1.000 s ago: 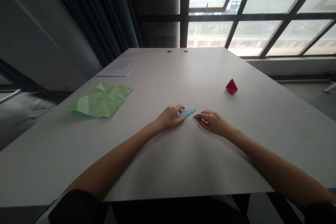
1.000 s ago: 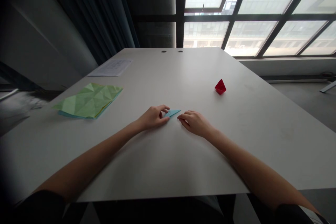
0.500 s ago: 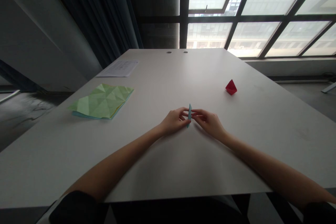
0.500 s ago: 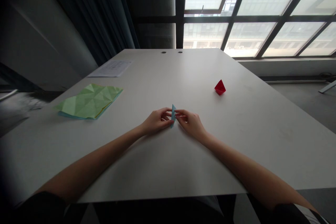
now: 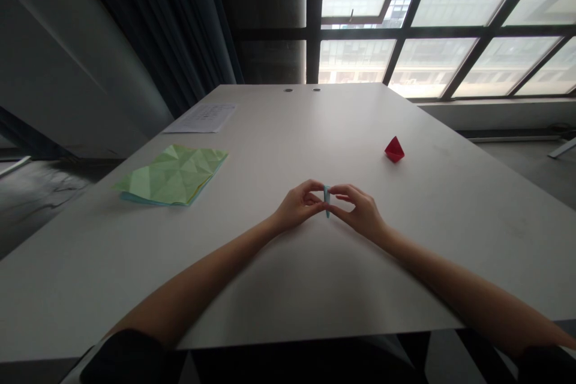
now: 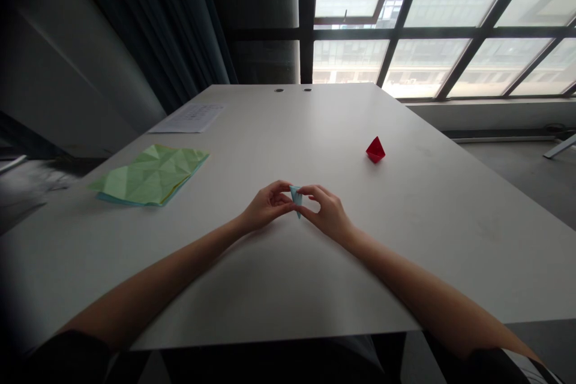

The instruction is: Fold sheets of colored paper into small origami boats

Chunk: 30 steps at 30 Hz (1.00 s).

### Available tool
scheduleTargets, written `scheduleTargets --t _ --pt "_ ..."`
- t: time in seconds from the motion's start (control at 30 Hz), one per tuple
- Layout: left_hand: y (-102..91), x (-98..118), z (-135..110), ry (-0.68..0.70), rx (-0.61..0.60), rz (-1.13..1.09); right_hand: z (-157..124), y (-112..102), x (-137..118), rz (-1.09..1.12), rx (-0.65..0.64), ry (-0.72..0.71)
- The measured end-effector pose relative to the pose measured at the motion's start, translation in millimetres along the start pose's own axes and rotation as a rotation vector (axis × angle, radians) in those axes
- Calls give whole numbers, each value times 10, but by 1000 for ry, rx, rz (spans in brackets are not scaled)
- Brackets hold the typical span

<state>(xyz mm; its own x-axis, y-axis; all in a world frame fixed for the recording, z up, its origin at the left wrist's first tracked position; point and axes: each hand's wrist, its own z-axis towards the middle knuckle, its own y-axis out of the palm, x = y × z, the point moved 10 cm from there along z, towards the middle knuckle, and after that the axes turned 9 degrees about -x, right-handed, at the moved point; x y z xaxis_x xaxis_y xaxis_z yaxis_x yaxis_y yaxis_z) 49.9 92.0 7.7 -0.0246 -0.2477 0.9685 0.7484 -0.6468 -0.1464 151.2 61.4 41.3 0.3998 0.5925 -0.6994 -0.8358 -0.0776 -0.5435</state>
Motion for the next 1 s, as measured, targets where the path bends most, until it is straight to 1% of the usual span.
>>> scheduleTargets --t 0.1,0.17,0.27,0.43,0.67,0.77,0.83,0.9,1.0 --pt "-9 -31 6 -19 8 -24 -4 -5 -28 -4 2 0" --pt "-27 -25 6 -23 24 7 -5 -6 -62 -15 1 -4" --pt "-52 36 -3 18 60 37 -13 -10 -129 -30 3 -26" --pt "32 115 -15 78 17 -40 -41 -1 -185 -19 4 -53" --pt "44 255 -52 160 82 151 -62 -47 -94 1 69 -7" --pt "40 294 -62 165 105 216 -53 -76 -80 -28 95 13" --pt "14 301 -65 161 126 215 -41 -82 -57 -40 91 42" --pt "-27 307 -67 169 152 185 -32 -84 24 -5 82 111" --pt "-84 275 -58 149 173 135 -29 -64 213 175 68 234"
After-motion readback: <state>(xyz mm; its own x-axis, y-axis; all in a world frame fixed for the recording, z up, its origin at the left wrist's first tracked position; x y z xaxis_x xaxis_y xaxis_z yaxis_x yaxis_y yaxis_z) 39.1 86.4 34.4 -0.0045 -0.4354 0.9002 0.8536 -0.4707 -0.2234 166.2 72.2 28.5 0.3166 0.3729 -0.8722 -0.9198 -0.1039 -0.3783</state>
